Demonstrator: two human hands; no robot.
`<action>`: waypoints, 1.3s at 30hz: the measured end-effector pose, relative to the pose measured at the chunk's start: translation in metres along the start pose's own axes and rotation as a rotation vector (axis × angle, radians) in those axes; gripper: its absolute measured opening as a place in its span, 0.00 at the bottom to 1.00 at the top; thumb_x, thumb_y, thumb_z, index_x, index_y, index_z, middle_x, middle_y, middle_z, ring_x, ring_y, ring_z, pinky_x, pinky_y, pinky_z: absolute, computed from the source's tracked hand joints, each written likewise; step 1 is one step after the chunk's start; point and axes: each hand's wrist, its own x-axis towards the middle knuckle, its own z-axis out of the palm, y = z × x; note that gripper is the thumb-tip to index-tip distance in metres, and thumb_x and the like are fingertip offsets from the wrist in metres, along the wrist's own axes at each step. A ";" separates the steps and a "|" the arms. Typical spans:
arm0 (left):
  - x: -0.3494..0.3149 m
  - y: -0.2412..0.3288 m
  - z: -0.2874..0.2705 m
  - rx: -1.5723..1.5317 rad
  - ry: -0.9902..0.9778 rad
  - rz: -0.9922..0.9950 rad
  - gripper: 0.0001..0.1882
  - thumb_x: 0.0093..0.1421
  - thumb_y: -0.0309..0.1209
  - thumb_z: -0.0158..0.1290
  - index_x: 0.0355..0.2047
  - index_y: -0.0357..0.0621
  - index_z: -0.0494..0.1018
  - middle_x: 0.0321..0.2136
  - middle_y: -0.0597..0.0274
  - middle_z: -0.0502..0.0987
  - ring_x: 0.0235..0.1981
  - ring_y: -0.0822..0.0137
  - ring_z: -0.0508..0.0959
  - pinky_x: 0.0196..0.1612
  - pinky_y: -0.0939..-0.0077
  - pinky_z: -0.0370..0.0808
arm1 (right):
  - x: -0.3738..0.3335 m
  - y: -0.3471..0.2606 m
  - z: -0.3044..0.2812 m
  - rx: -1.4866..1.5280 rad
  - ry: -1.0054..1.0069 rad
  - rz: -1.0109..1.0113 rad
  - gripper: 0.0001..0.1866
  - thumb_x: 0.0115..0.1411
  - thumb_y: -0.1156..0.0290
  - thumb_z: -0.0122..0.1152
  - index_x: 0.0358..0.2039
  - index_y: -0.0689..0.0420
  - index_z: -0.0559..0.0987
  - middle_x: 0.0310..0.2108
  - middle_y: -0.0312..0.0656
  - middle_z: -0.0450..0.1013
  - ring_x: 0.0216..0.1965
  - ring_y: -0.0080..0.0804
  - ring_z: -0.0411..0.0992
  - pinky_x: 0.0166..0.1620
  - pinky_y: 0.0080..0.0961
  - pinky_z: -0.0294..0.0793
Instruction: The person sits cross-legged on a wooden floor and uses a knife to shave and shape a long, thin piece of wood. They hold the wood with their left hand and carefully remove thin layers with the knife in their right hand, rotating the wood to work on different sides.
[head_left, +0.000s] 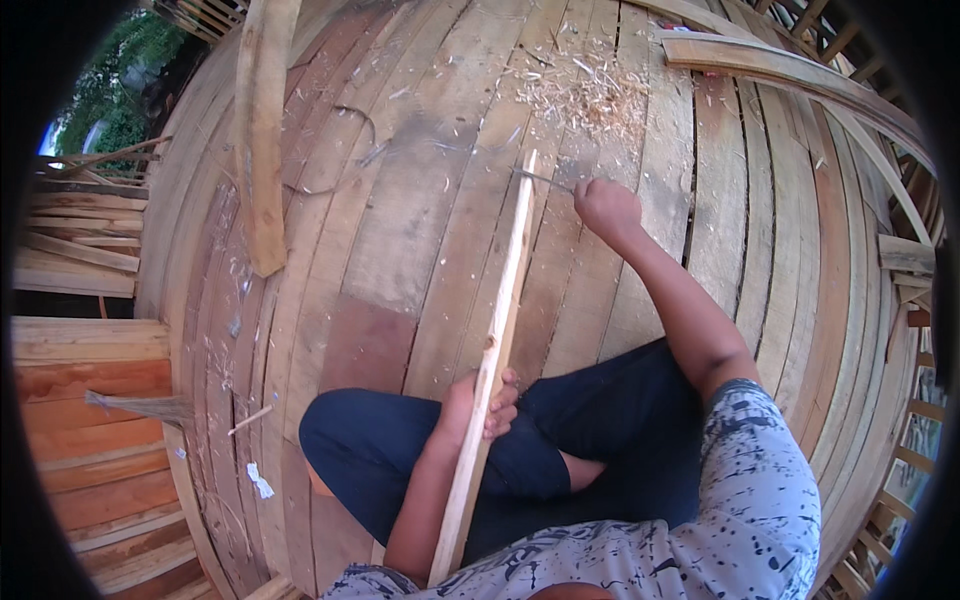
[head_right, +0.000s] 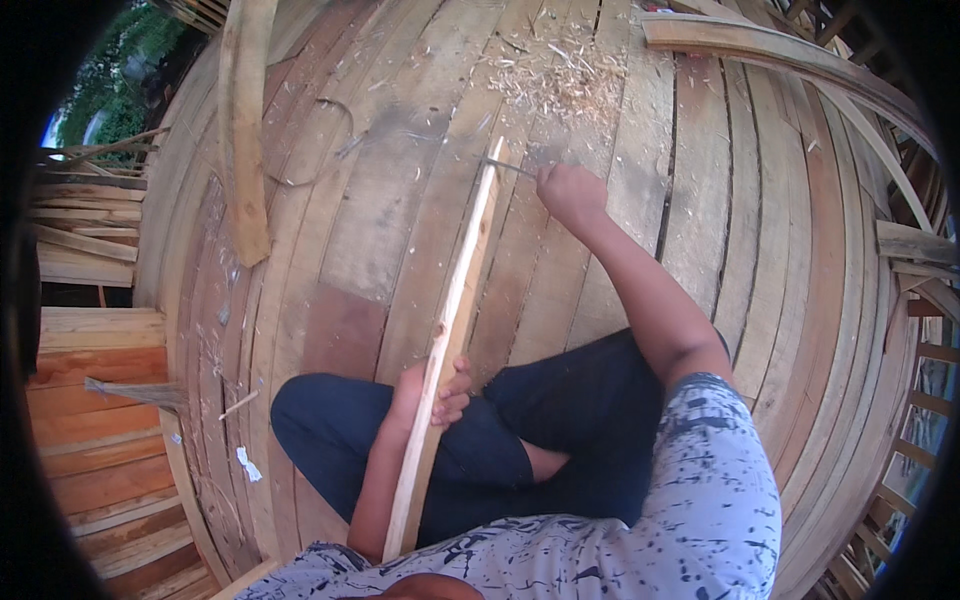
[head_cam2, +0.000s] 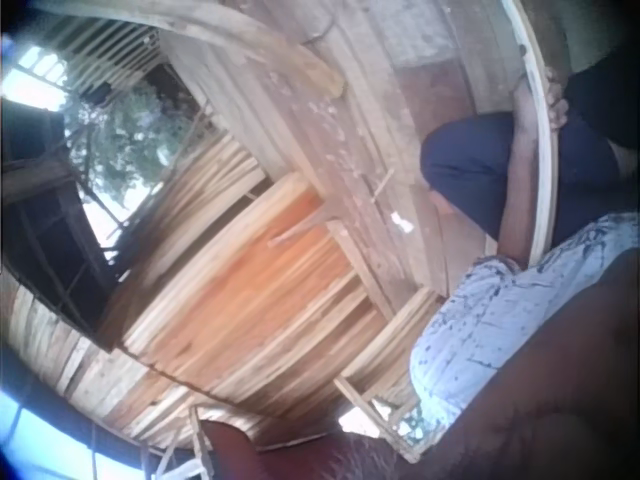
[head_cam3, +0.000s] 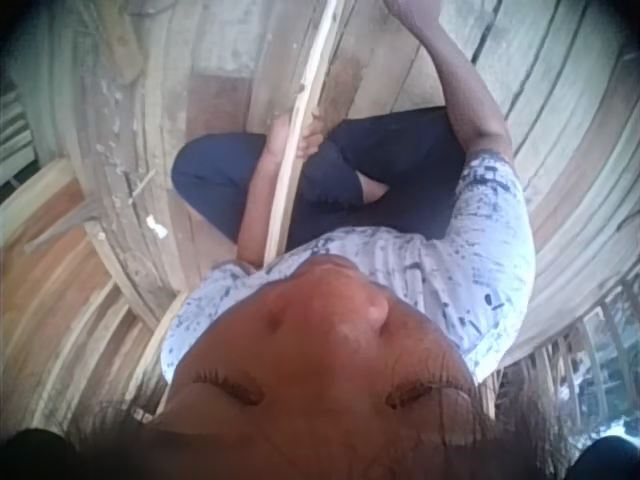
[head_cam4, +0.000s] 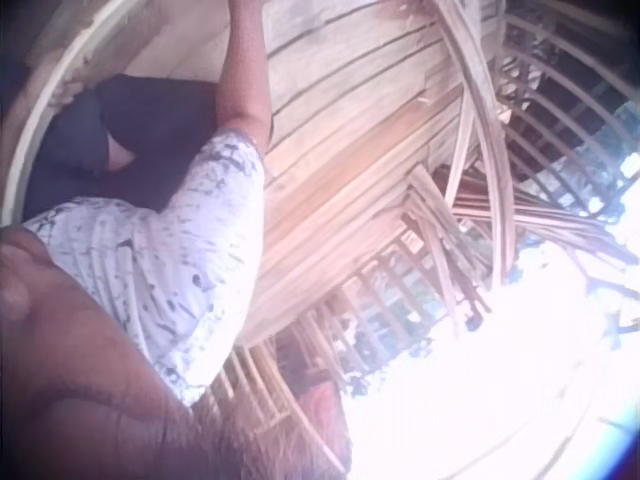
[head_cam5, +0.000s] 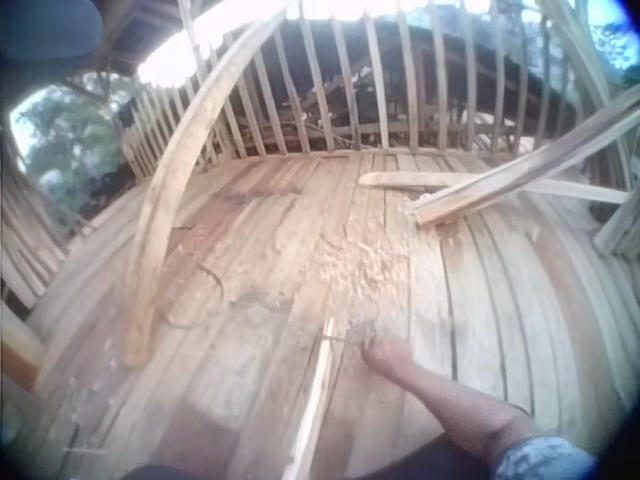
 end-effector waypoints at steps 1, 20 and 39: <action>0.000 -0.002 -0.002 0.018 -0.049 0.019 0.15 0.69 0.45 0.36 0.39 0.48 0.63 0.16 0.68 0.61 0.09 0.74 0.61 0.10 0.80 0.59 | 0.007 -0.005 -0.016 -0.028 -0.006 -0.014 0.26 0.64 0.54 0.42 0.25 0.62 0.79 0.28 0.57 0.78 0.30 0.56 0.78 0.39 0.50 0.76; 0.001 0.008 0.010 0.113 0.052 0.094 0.20 0.69 0.50 0.35 0.39 0.46 0.65 0.16 0.68 0.61 0.10 0.75 0.61 0.11 0.81 0.59 | 0.003 -0.052 -0.014 0.081 0.061 -0.026 0.23 0.58 0.58 0.45 0.19 0.60 0.81 0.20 0.55 0.75 0.22 0.56 0.75 0.31 0.50 0.75; -0.094 0.025 0.080 0.839 0.460 0.610 0.17 0.60 0.45 0.59 0.33 0.47 0.67 0.18 0.70 0.67 0.11 0.78 0.67 0.11 0.83 0.65 | -0.004 0.090 -0.074 0.346 0.156 0.623 0.36 0.65 0.46 0.33 0.46 0.68 0.79 0.47 0.65 0.73 0.53 0.62 0.71 0.57 0.49 0.68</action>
